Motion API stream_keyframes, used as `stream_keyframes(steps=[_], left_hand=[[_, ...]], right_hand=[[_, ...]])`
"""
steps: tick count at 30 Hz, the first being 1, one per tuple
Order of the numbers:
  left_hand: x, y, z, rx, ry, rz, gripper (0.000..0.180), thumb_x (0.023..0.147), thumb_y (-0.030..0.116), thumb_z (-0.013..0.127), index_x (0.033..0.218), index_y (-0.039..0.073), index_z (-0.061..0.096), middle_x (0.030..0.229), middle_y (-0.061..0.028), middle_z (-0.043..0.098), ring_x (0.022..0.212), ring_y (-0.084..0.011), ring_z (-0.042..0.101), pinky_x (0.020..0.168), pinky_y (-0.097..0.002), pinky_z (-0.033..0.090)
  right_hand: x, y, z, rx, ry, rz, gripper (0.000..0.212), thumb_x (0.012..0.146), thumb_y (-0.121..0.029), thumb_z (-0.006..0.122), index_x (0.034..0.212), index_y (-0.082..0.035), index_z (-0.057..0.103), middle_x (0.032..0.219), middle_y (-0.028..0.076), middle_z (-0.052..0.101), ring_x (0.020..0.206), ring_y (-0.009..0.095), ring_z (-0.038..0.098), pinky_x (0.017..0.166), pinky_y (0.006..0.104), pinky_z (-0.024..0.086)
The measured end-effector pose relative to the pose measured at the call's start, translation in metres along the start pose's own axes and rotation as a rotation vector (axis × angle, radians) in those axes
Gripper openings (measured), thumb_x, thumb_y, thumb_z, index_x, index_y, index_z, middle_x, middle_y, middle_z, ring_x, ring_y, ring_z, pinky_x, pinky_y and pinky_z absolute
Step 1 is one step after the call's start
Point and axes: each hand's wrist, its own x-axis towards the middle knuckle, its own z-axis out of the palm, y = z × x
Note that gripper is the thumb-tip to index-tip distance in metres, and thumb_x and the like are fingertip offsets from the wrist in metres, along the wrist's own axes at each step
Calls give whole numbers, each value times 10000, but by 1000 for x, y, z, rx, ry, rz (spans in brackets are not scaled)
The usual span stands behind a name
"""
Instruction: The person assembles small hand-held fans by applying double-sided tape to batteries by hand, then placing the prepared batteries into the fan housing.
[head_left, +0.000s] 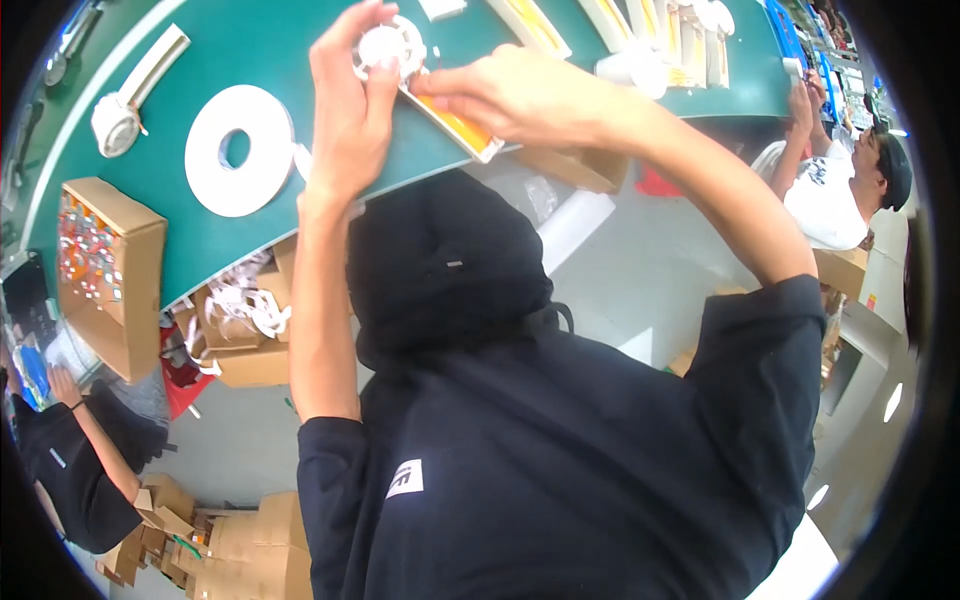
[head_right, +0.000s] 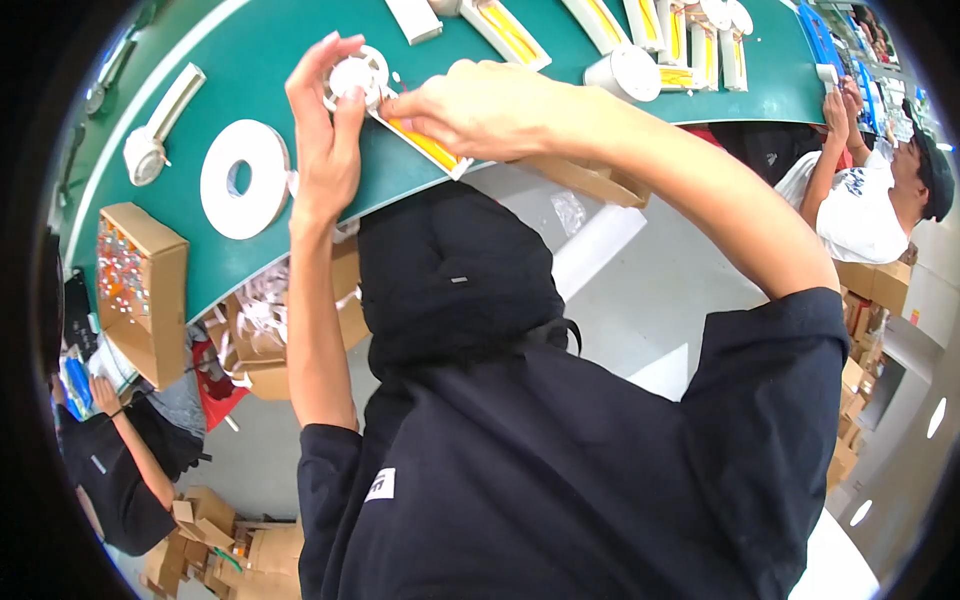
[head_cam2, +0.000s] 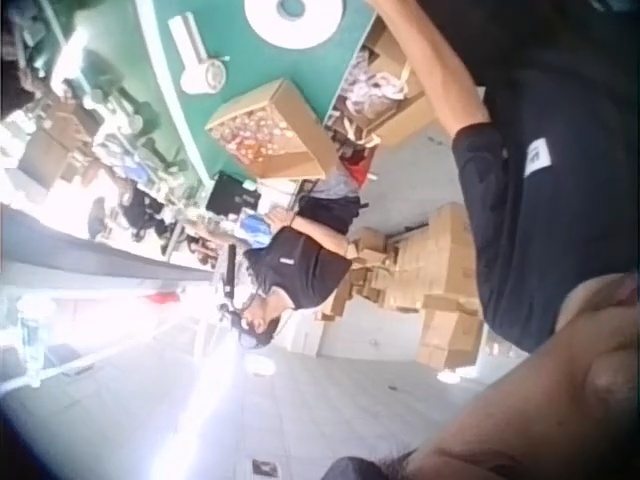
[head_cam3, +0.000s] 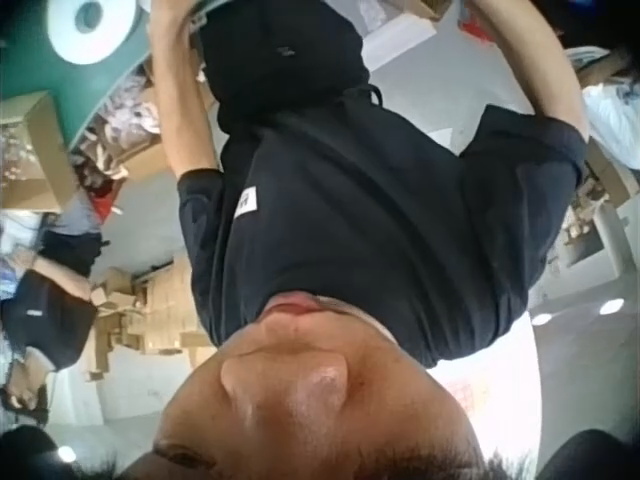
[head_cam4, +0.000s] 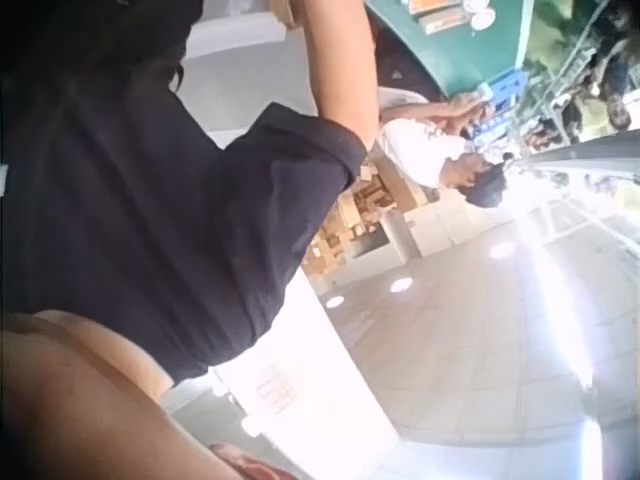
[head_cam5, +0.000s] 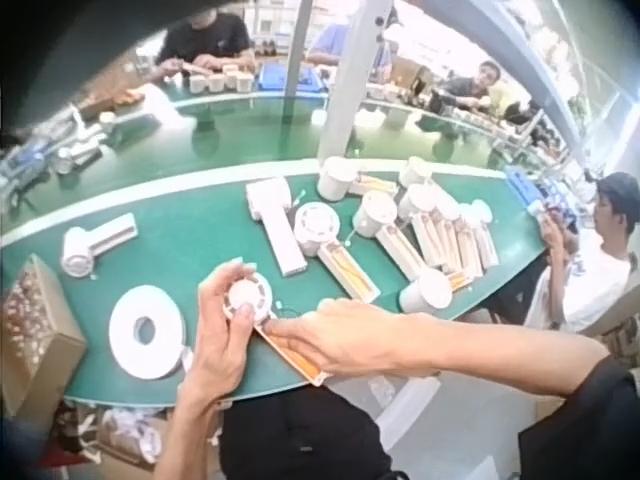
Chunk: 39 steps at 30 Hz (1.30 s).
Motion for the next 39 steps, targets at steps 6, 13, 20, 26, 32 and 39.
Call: stream_keyframes(steps=[6,13,20,26,32,39], left_hand=[[-5,7,3,-174,61,-164,551,934,61,523,1426,14,278,1433,-199,383,1316,-266,399,1111,-391,313],[1,10,0,-328,4,-300,493,941,45,496,1407,17,336,1400,-171,445,1270,-226,451,1100,-357,336],[-3,8,0,-301,8,-323,472,927,49,486,1387,18,382,1372,-155,457,1245,-235,461,1074,-348,349],[-6,11,2,-182,-32,-249,437,964,76,463,1388,19,372,1387,-151,422,1252,-229,434,1085,-348,322],[-6,5,4,-176,-5,-231,437,976,99,465,1386,-1,350,1384,-161,422,1264,-238,429,1091,-346,315],[-1,13,8,-285,50,-337,462,958,107,505,1375,-17,351,1386,-159,400,1287,-258,399,1101,-362,298]], right_hand=[[-11,-5,-7,-212,-10,-83,262,940,-272,585,1167,-161,654,841,113,647,800,316,645,718,405,512],[-26,-6,8,428,381,333,369,852,-284,702,1052,-9,560,779,90,569,721,188,576,667,334,471],[6,-5,5,521,41,530,496,853,-392,685,1086,34,589,848,168,671,795,243,659,687,363,493],[10,-3,6,358,-29,395,361,909,-338,626,1005,6,577,829,181,671,786,322,665,691,393,492],[8,-6,3,400,-32,388,341,962,-349,549,987,-9,552,837,198,663,802,367,659,714,437,493],[-31,-22,33,-156,198,340,438,839,-455,673,939,-41,567,876,155,615,774,337,670,601,449,540]])
